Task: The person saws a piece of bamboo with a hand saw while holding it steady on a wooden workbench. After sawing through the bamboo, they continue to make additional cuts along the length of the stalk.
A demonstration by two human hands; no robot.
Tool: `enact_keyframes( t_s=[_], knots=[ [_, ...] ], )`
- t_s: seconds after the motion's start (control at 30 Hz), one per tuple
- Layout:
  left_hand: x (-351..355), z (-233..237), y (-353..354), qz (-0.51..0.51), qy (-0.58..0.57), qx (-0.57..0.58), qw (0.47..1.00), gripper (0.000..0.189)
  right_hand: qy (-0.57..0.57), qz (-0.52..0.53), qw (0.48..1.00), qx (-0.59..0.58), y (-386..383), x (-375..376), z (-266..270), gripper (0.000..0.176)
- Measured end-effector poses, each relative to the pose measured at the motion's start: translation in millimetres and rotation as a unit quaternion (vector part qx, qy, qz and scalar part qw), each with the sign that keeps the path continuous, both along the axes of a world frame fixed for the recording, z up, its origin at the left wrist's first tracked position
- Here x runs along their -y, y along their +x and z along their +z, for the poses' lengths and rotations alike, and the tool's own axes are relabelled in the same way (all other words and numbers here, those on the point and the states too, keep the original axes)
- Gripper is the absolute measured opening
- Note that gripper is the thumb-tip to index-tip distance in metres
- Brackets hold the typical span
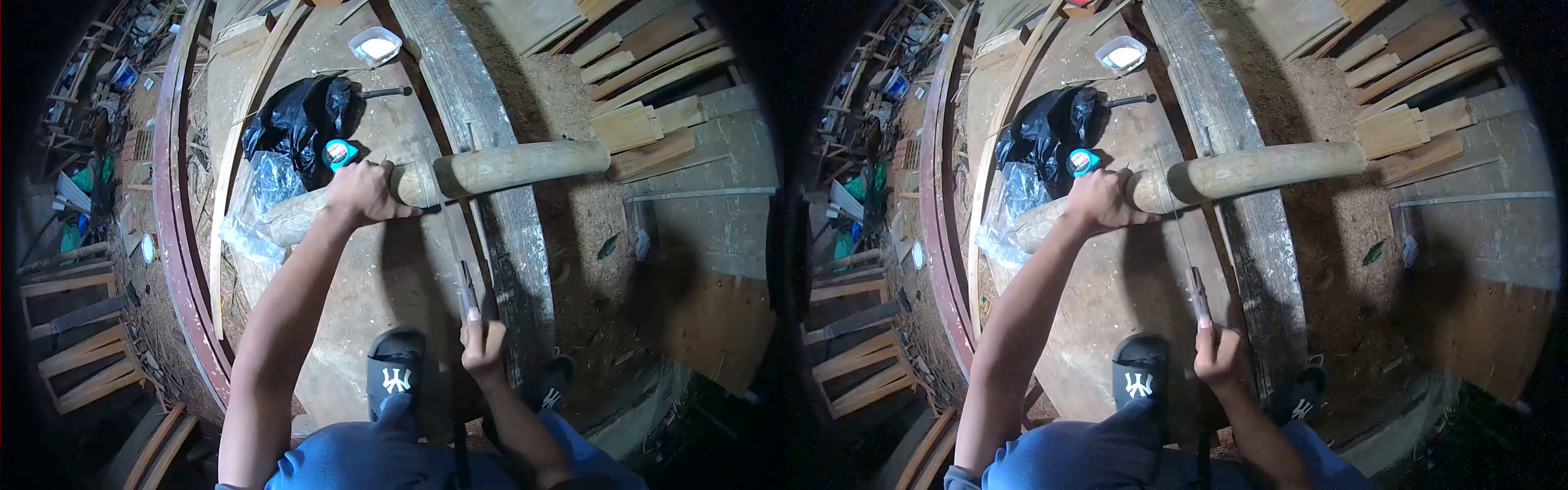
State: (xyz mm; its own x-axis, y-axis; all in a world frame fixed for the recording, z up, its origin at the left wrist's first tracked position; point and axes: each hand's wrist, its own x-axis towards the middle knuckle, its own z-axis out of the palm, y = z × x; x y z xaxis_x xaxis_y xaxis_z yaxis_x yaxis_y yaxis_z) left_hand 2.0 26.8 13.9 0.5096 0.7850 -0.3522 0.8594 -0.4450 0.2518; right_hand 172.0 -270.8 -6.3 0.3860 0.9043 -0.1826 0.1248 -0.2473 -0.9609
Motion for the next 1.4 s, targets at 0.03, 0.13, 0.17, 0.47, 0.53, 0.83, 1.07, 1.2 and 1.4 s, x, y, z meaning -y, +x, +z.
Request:
enact_keyframes(
  t_s=[0.03, 0.13, 0.17, 0.47, 0.53, 0.83, 1.07, 1.2, 1.4],
  knots=[
    [4, -3, -1, 0.006, 0.005, 0.001, 1.000, 0.086, -0.004, 0.006, 1.000, 0.019, 0, -2, 0, 0.055],
    [9, -13, -2, -0.003, 0.037, 0.011, 0.999, 0.085, 0.057, 0.055, 0.987, 0.143, 1, -57, -10, 0.053],
    [13, -6, 0, 0.001, 0.043, -0.006, 0.999, 0.084, 0.027, 0.032, 0.996, 0.079, -2, -90, -13, 0.054],
    [7, -15, -4, -0.004, 0.039, 0.054, 0.998, 0.088, -0.025, 0.020, 0.999, 0.026, -3, -15, 2, 0.060],
    [7, -14, 1, -0.013, 0.036, 0.040, 0.998, 0.088, -0.048, 0.043, 0.994, 0.092, -4, -39, 2, 0.061],
    [23, -10, 0, 0.001, 0.106, 0.010, 0.994, 0.091, 0.030, 0.003, 0.998, -0.053, 0, -99, 7, 0.055],
    [19, -14, -5, -0.020, 0.149, 0.066, 0.986, 0.080, 0.034, 0.007, 0.996, -0.083, 5, -55, 1, 0.052],
    [30, -21, -2, 0.023, 0.162, 0.033, 0.986, 0.088, -0.027, 0.004, 0.994, -0.103, 14, -50, 3, 0.052],
    [23, -21, -1, 0.029, 0.145, 0.027, 0.989, 0.093, -0.005, 0.022, 0.995, -0.096, 11, -52, 1, 0.052]
  ],
)
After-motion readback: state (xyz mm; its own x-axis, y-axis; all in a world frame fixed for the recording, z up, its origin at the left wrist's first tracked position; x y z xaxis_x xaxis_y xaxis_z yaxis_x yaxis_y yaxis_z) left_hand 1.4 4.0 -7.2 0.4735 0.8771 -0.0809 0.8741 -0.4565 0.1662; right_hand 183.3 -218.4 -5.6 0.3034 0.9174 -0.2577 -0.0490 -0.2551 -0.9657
